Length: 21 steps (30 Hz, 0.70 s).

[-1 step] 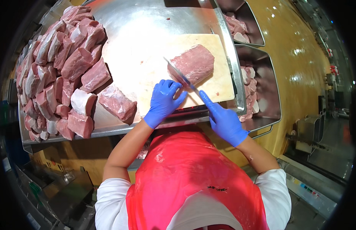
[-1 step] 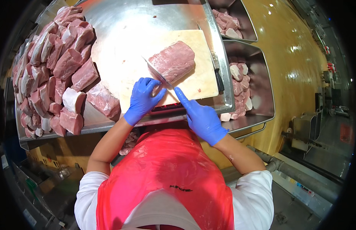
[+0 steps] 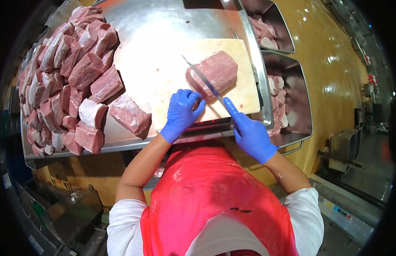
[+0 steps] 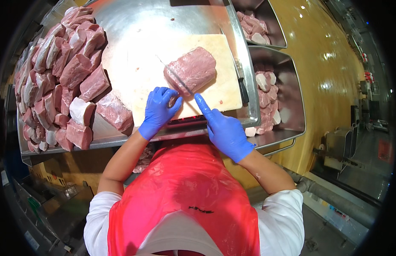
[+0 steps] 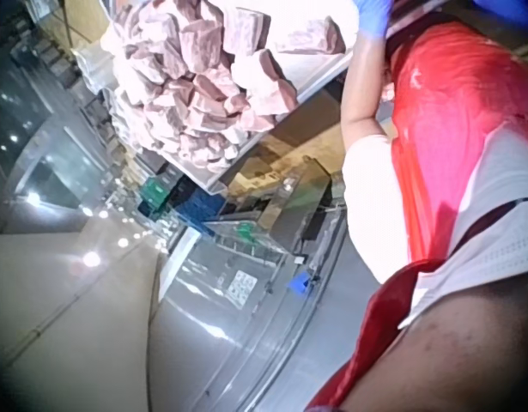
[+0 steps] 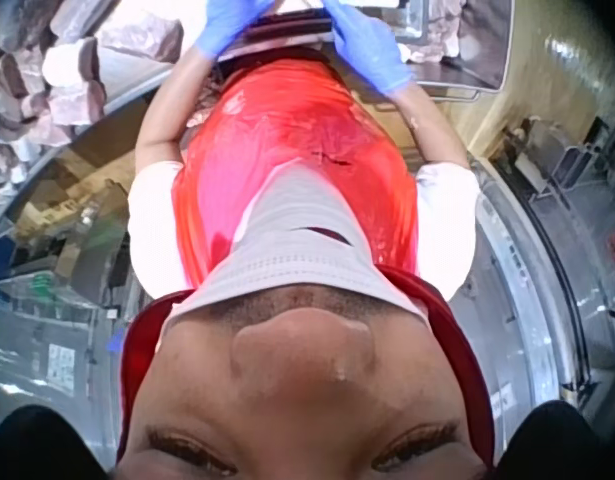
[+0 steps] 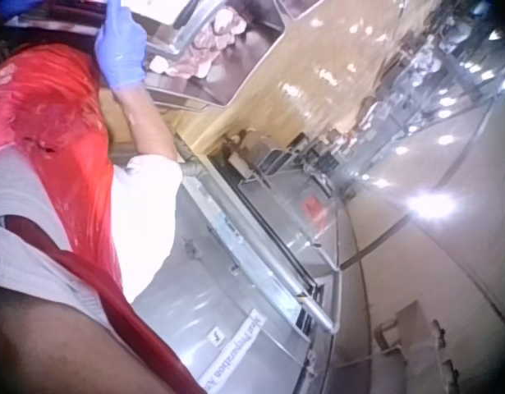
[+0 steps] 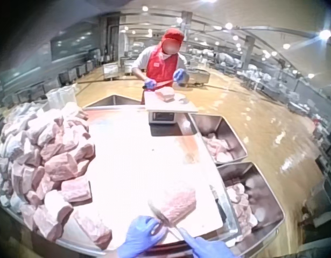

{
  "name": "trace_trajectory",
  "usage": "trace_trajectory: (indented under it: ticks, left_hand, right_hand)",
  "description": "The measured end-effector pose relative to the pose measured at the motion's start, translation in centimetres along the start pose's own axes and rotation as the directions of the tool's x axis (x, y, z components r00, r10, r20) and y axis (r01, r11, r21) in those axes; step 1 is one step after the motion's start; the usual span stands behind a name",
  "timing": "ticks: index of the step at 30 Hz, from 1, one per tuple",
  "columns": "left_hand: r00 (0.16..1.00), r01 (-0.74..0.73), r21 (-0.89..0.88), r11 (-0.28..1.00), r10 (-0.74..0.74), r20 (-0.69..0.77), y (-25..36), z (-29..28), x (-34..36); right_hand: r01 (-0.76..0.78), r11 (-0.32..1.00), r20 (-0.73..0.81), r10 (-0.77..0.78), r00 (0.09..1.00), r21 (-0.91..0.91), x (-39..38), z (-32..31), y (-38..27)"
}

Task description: The person cuts large pieces of raw meat into smaller portions using a knife on a cutting board. They trim fat and separate lean meat, placing the cut pieces into metal trays. The person handles the meat with gloved hands and uses a knife for all cutting actions.

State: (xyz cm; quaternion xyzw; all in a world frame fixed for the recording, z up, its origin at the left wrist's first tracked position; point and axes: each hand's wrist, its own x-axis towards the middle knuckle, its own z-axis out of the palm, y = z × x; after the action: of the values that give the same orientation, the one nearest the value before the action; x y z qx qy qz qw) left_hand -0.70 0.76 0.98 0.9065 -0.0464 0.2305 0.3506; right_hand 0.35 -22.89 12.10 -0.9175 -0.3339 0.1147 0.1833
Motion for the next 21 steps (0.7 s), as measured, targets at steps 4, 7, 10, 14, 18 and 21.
trace_trajectory:
  ticks: [4,7,10,14,18,21]
  left_hand:
    - [0.994,0.111,0.051,0.993,-0.11,-0.013,0.1,1.0,-0.6]
    - [0.989,0.143,0.025,0.989,-0.142,-0.036,0.2,0.8,-0.8]
    - [0.991,0.133,0.019,0.991,-0.132,-0.013,0.0,0.6,-1.0]
    - [0.997,0.082,-0.009,0.997,-0.082,-0.005,-0.8,0.5,-0.5]
    - [0.997,0.069,-0.024,0.997,-0.068,0.045,-1.3,0.2,-0.4]
    - [0.998,0.069,-0.05,0.996,-0.069,0.012,-1.7,0.3,-0.2]
  right_hand:
    - [-0.035,0.994,-0.072,0.043,0.996,0.104,1.8,-1.7,-0.1]
    - [0.052,0.992,-0.066,-0.044,0.997,0.112,2.9,1.0,-0.8]
    - [0.091,0.988,-0.041,-0.086,0.995,0.122,5.3,4.2,-1.9]
    - [0.06,0.998,-0.016,-0.06,0.998,0.002,8.0,6.1,-1.9]
    - [-0.024,0.997,0.033,0.027,0.999,-0.076,5.7,6.5,-2.1]
    - [-0.131,0.975,0.11,0.152,0.982,-0.181,1.1,5.3,-3.2]
